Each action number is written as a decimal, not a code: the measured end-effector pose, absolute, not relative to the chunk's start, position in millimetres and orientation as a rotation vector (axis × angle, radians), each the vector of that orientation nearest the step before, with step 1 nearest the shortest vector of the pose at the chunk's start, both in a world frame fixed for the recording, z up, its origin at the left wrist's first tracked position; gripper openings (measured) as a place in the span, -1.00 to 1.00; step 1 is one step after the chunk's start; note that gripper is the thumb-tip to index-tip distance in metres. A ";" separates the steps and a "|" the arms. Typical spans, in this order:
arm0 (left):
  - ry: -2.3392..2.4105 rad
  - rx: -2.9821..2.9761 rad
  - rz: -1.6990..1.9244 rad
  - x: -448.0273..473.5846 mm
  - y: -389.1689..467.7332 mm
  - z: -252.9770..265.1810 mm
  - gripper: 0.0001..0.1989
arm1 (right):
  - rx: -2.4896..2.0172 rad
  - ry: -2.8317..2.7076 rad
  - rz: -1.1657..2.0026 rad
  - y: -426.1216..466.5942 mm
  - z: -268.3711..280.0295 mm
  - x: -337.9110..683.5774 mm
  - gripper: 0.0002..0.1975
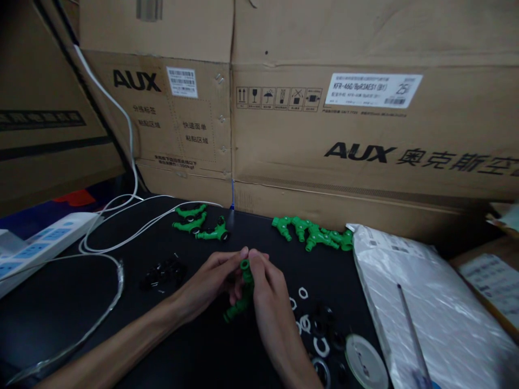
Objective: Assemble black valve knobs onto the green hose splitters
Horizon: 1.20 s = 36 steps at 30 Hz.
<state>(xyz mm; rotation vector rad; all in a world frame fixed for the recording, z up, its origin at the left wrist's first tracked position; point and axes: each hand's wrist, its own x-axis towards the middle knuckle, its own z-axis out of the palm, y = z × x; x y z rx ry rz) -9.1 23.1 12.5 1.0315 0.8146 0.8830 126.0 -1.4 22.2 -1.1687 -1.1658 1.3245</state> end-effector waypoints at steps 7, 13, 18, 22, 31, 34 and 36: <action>0.884 1.226 0.992 -13.4 31.6 12.0 -0.52 | -1.143 -1.089 1.494 15.9 -2.0 140.7 -0.46; 0.968 1.177 1.092 -17.4 42.8 1.7 -0.57 | -1.047 -1.053 1.630 12.4 10.3 142.5 -0.48; 0.948 1.192 1.098 -18.3 44.2 -0.3 -0.52 | -1.124 -1.178 1.471 11.1 22.4 148.2 -0.47; 0.843 1.160 0.977 -13.6 35.3 3.0 -0.57 | -1.135 -1.203 1.367 16.2 19.6 151.9 -0.52; 0.839 0.946 0.986 -14.3 31.7 8.5 -0.63 | -1.324 -1.522 1.051 -6.8 40.7 187.2 -0.59; 0.858 0.912 0.989 -15.9 31.4 10.8 -0.60 | -1.415 -1.928 0.712 -26.2 33.1 211.2 -0.76; 0.859 0.881 0.976 -15.7 30.3 11.3 -0.56 | -1.406 -2.131 0.617 -37.5 21.5 222.8 -0.79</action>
